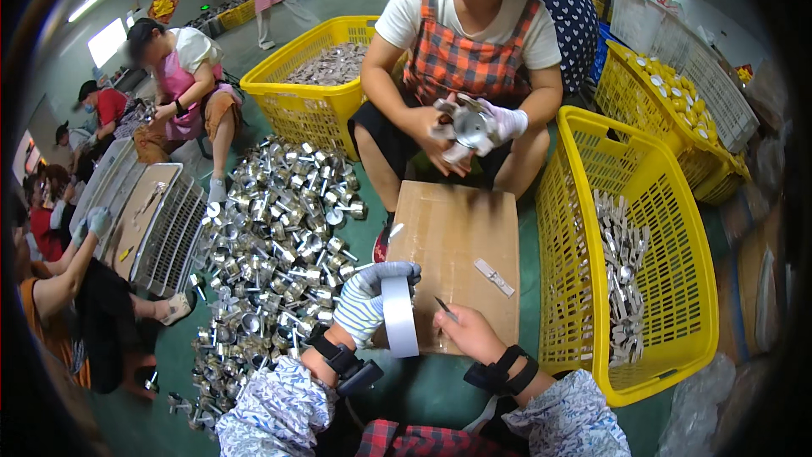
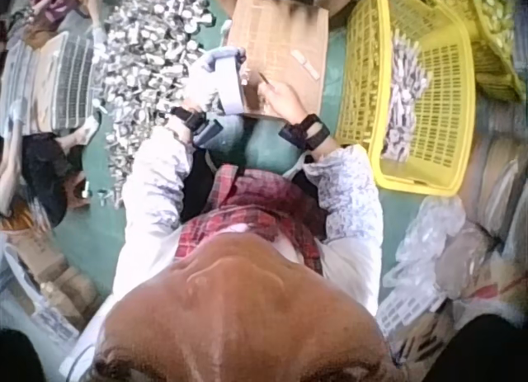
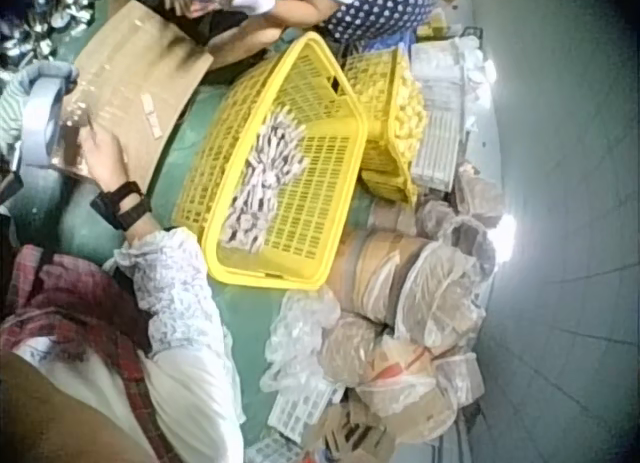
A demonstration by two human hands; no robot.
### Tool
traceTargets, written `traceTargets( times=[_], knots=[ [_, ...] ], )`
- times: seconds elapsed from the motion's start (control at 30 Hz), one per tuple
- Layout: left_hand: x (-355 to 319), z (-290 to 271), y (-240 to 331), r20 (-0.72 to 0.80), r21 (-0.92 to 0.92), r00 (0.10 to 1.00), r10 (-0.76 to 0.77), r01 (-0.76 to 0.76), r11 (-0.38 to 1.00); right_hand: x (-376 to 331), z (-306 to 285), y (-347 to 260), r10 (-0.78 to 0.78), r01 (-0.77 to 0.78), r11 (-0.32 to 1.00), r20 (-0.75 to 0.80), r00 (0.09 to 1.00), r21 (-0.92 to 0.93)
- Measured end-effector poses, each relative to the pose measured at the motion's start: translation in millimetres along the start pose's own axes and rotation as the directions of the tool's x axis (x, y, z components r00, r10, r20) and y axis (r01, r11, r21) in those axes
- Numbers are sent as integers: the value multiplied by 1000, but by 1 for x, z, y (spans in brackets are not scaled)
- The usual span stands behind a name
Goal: Sorting and packing metal manufacturing components into boxes at a workstation.
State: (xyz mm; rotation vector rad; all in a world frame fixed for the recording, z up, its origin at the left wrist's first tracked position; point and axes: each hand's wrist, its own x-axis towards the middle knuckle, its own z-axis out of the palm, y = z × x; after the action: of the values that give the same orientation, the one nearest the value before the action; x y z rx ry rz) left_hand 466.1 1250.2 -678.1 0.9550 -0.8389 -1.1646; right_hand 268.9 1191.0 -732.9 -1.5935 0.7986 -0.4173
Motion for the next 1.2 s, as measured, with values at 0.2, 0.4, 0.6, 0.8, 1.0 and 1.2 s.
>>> traceTargets(
  times=[0.2, 0.4, 0.6, 0.8, 1.0, 1.2],
  knots=[
    [6, 8, -3, -44, 13, 999, 21, -20, 1000, -10, -8, 15, 27, -34, 989, -51, 998, -141],
    [12, 19, 0, -62, -163, 997, 52, -62, 985, -9, -15, -3, 74, -91, 986, -121, 990, -138],
    [40, 3, 0, 35, -566, 999, 20, 4, 824, -15, -17, -3, 3, -21, 991, -140, 990, -132],
    [27, 8, 21, 21, -239, 995, -101, 103, 966, -16, -27, -16, -10, -14, 990, -167, 986, -140],
    [-18, -18, 16, 133, -312, 965, -226, 258, 914, -21, -34, -27, -74, 53, 992, -191, 979, -117],
    [-89, -47, -15, 344, 399, 916, -208, 58, 915, -32, -26, -31, -60, 29, 986, -187, 981, -166]
  ],
)
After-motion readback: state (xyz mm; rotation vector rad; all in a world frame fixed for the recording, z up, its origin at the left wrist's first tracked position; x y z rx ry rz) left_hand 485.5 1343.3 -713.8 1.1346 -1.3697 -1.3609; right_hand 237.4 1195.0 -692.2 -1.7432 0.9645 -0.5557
